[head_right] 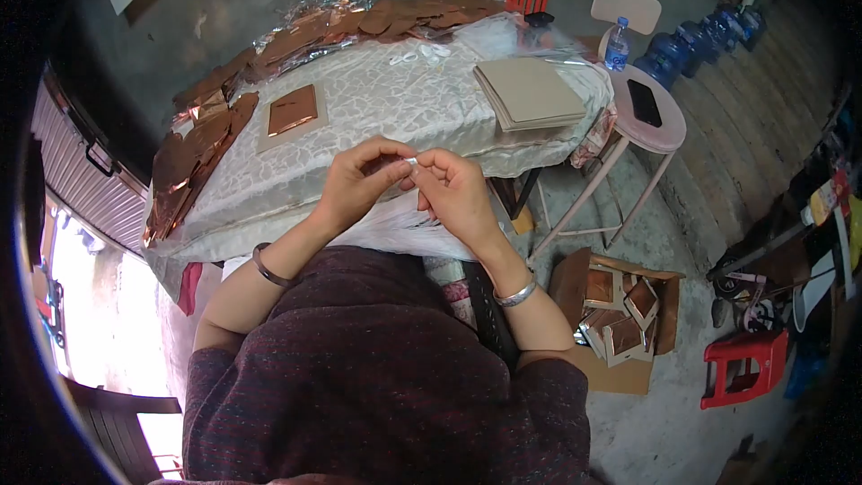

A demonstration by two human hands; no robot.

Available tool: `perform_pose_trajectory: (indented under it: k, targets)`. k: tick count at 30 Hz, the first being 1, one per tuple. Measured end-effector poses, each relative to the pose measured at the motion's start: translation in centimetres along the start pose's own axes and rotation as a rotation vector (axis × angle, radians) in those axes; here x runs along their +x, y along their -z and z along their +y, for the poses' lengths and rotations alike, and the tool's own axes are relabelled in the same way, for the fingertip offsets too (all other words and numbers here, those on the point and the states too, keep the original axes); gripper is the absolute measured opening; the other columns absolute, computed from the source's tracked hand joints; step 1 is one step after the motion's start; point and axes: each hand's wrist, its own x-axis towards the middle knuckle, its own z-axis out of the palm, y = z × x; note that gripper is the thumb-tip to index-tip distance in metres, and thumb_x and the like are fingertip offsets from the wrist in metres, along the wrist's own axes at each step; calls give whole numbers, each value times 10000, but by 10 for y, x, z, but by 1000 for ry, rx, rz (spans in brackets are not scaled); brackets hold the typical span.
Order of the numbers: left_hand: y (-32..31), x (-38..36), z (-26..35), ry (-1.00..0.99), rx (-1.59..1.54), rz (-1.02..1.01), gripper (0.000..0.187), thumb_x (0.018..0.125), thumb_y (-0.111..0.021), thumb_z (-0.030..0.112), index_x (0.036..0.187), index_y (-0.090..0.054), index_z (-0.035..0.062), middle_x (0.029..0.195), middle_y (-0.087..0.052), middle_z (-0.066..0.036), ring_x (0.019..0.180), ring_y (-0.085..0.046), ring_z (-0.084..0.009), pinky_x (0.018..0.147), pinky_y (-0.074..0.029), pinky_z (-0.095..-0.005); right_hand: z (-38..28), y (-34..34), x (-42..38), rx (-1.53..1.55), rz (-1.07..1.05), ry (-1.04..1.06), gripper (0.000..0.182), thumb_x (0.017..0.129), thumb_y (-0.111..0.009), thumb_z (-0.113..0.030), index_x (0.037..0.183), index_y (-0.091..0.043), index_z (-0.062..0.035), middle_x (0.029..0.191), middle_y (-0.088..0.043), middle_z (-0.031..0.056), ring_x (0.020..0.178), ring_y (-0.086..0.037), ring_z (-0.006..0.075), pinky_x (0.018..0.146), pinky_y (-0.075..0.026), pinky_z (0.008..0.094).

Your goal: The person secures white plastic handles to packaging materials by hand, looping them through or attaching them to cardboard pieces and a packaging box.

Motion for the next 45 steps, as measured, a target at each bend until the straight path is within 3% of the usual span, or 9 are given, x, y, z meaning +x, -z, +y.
perform_pose_trajectory:
  k: [5,7,20,24,26,30,33,39,45]
  targets:
    - [2,3,0,26,0,-26,81,791,-587,14,868,-586,-11,793,-574,-41,741,-552,-114,670,-452,-248,-6,-5,-3,-50,-7,-18,136,837,-490,-55,933,-560,13,783,-619,43,555,-517,44,443,-404,172]
    - [3,3,-2,-268,472,9,91,760,-590,-10,851,-581,-3,790,-576,-75,730,-559,-162,649,-448,-264,-4,-5,-2,6,-7,-38,121,850,-508,-70,884,-578,22,730,-614,36,524,-507,42,436,-405,168]
    - [0,0,-10,-605,591,22,109,725,-586,-9,812,-526,20,754,-538,-90,707,-527,-270,610,-426,-334,8,1,6,321,18,-32,88,848,-542,-84,873,-539,0,710,-615,85,483,-517,71,394,-404,181]
    - [-1,-6,-7,-572,574,-1,107,745,-576,-18,836,-537,21,782,-548,-93,724,-537,-241,625,-431,-309,5,1,4,395,-10,-75,94,840,-562,-99,864,-537,-11,703,-608,77,493,-518,70,398,-386,167]
    - [-6,-13,-9,-277,251,68,60,811,-538,10,871,-546,16,817,-565,-72,738,-542,-162,656,-439,-273,1,4,3,359,-19,-70,94,837,-568,-100,859,-537,-14,693,-600,62,500,-512,62,403,-379,164]
    - [-2,-4,-7,-43,-226,43,133,885,-487,109,931,-549,0,873,-566,-36,832,-526,-99,728,-445,-255,1,3,2,234,-13,3,67,816,-587,-61,829,-534,-22,667,-561,2,523,-473,17,428,-343,139]
    - [-4,0,-4,14,-6,-25,176,878,-495,99,1000,-562,-9,910,-578,-57,873,-532,-117,754,-441,-254,12,-6,7,95,95,229,80,788,-598,-8,800,-523,-31,650,-500,-53,535,-400,-21,450,-284,120]
    - [-9,-4,-5,-56,114,-90,245,881,-469,65,1101,-556,1,1046,-560,-62,858,-526,-106,713,-440,-225,8,3,4,-178,169,240,120,742,-610,17,771,-503,-30,662,-496,-48,562,-405,-13,484,-322,140]
    - [-10,-7,-1,-83,49,-32,233,845,-529,43,1070,-581,12,962,-600,-77,855,-550,-122,743,-450,-230,6,2,5,64,156,271,149,761,-603,41,808,-499,-53,677,-507,-48,583,-421,-11,489,-299,125]
